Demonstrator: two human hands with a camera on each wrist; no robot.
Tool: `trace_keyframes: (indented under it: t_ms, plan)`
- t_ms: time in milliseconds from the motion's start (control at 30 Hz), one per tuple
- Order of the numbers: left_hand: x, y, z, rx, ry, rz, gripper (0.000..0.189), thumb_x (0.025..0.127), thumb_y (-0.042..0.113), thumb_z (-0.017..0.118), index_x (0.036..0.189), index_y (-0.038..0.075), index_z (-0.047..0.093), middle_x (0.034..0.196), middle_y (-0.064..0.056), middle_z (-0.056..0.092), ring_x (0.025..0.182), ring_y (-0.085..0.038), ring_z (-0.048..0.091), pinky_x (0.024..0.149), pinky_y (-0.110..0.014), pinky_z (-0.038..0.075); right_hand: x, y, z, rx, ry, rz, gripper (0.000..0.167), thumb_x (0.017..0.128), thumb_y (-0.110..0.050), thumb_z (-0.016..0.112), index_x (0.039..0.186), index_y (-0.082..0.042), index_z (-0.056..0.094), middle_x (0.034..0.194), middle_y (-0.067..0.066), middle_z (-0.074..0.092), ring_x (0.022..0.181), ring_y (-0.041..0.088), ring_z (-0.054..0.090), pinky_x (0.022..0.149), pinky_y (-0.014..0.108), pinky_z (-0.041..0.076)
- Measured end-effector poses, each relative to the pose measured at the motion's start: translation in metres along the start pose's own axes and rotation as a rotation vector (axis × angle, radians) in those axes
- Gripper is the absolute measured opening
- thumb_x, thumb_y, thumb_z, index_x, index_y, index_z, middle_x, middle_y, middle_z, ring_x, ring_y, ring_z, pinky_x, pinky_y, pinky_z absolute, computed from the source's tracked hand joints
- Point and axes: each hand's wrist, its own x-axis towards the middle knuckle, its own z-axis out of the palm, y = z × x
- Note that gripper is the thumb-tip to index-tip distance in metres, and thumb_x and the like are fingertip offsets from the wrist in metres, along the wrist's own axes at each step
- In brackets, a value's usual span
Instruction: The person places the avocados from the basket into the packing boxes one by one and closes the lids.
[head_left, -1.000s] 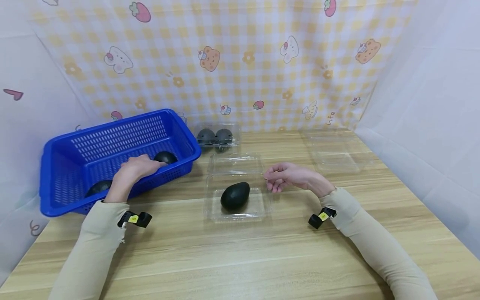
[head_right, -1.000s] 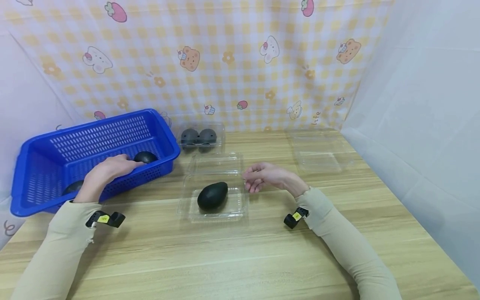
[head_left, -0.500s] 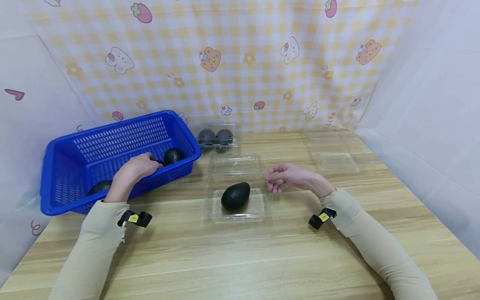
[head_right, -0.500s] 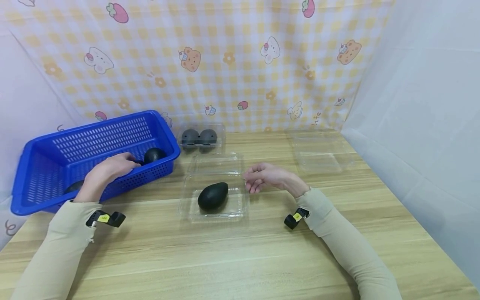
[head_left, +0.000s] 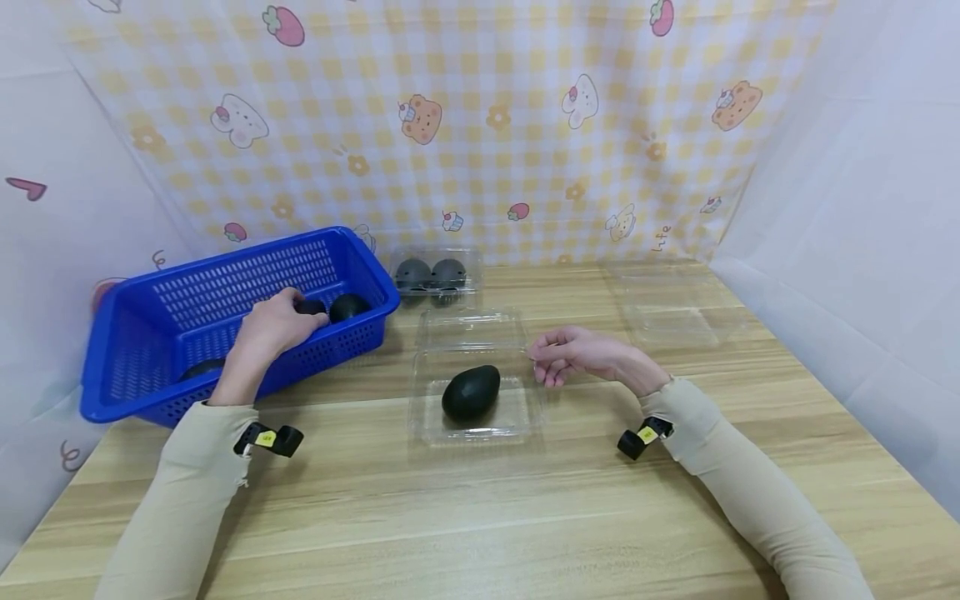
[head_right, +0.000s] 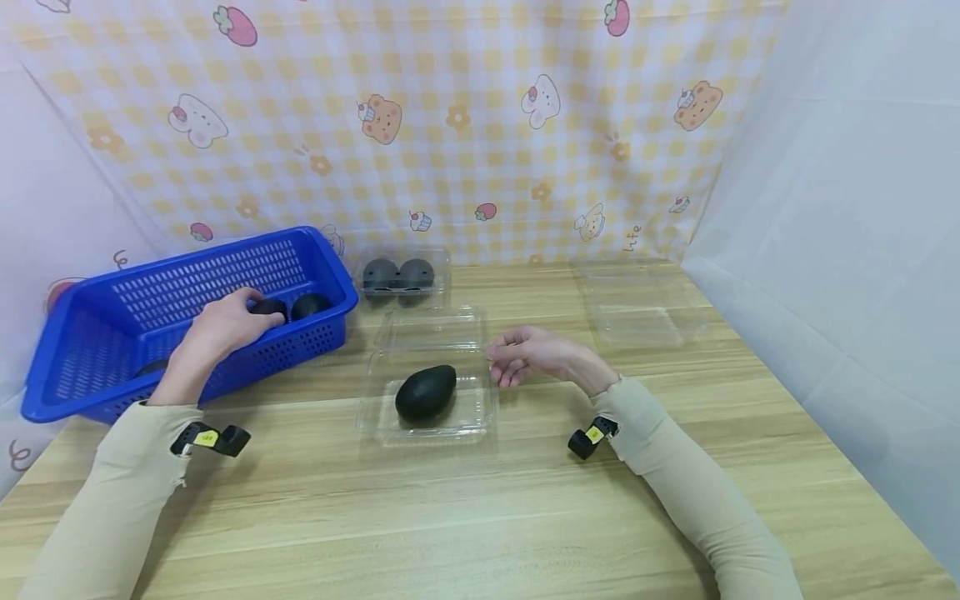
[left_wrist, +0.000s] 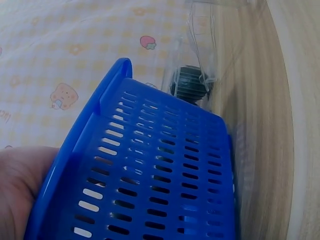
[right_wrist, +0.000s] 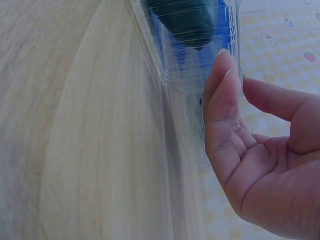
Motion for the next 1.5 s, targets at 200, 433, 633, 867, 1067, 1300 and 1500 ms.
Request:
trace_keyframes:
  t_ms: [200,433,633,867,1067,1300,1500]
  plan:
    - [0.001,0.001,0.004,0.007,0.111,0.029,0.071,0.097,0.041,0.058,0.147,-0.005,0.036,0.134,-0.045,0.039,0.113,-0.059,0.044,0.084,-0.066,0.045,0.000,0.000,0.001,0.003,0.008,0.003,0.024,0.105,-0.007,0.050,0.118,0.013,0.048,0.088,0.009,0.068,0.075,0.015,0.067,0.067,0.024,0.055]
    - [0.001,0.001,0.007,0.000,0.267,0.076,0.069,0.094,0.037,0.063,0.147,0.000,0.040,0.130,-0.045,0.039,0.110,-0.063,0.044,0.080,-0.070,0.045,0.000,0.000,0.001,0.002,0.010,0.008,0.024,0.106,-0.008,0.049,0.118,0.012,0.049,0.088,0.009,0.067,0.075,0.016,0.066,0.067,0.024,0.055]
    - [0.001,0.002,0.008,-0.065,0.379,0.144,0.066,0.094,0.034,0.062,0.148,0.002,0.043,0.128,-0.040,0.044,0.109,-0.054,0.046,0.079,-0.066,0.044,0.000,-0.001,0.001,0.000,0.018,0.017,0.024,0.106,-0.009,0.047,0.118,0.011,0.049,0.087,0.009,0.067,0.074,0.016,0.066,0.067,0.025,0.055]
    - [0.001,0.003,0.006,-0.184,0.445,0.178,0.066,0.094,0.038,0.060,0.149,0.007,0.044,0.135,-0.033,0.046,0.110,-0.049,0.046,0.074,-0.057,0.041,-0.001,-0.001,0.002,0.002,0.020,0.020,0.022,0.105,-0.007,0.049,0.117,0.011,0.049,0.087,0.009,0.067,0.074,0.016,0.066,0.067,0.025,0.055]
    - [-0.005,0.012,0.004,-0.230,0.424,0.202,0.066,0.094,0.041,0.060,0.150,0.009,0.043,0.133,-0.032,0.047,0.111,-0.047,0.045,0.070,-0.048,0.036,0.000,-0.001,0.001,0.007,0.014,0.010,0.020,0.105,-0.009,0.049,0.113,0.009,0.051,0.087,0.009,0.068,0.074,0.015,0.066,0.067,0.024,0.055]
    - [-0.016,0.028,0.004,-0.248,0.385,0.260,0.065,0.095,0.039,0.061,0.148,0.007,0.043,0.130,-0.030,0.050,0.114,-0.045,0.046,0.077,-0.055,0.041,0.000,0.000,0.001,0.007,0.016,0.017,0.019,0.105,-0.008,0.050,0.114,0.009,0.051,0.087,0.009,0.068,0.074,0.015,0.066,0.067,0.024,0.055]
    - [-0.025,0.037,0.005,-0.238,0.390,0.308,0.064,0.094,0.037,0.064,0.147,0.006,0.044,0.125,-0.030,0.051,0.114,-0.045,0.046,0.080,-0.059,0.041,0.000,0.000,0.001,0.003,0.010,0.010,0.021,0.105,-0.008,0.049,0.115,0.010,0.050,0.087,0.009,0.068,0.074,0.015,0.066,0.067,0.024,0.054]
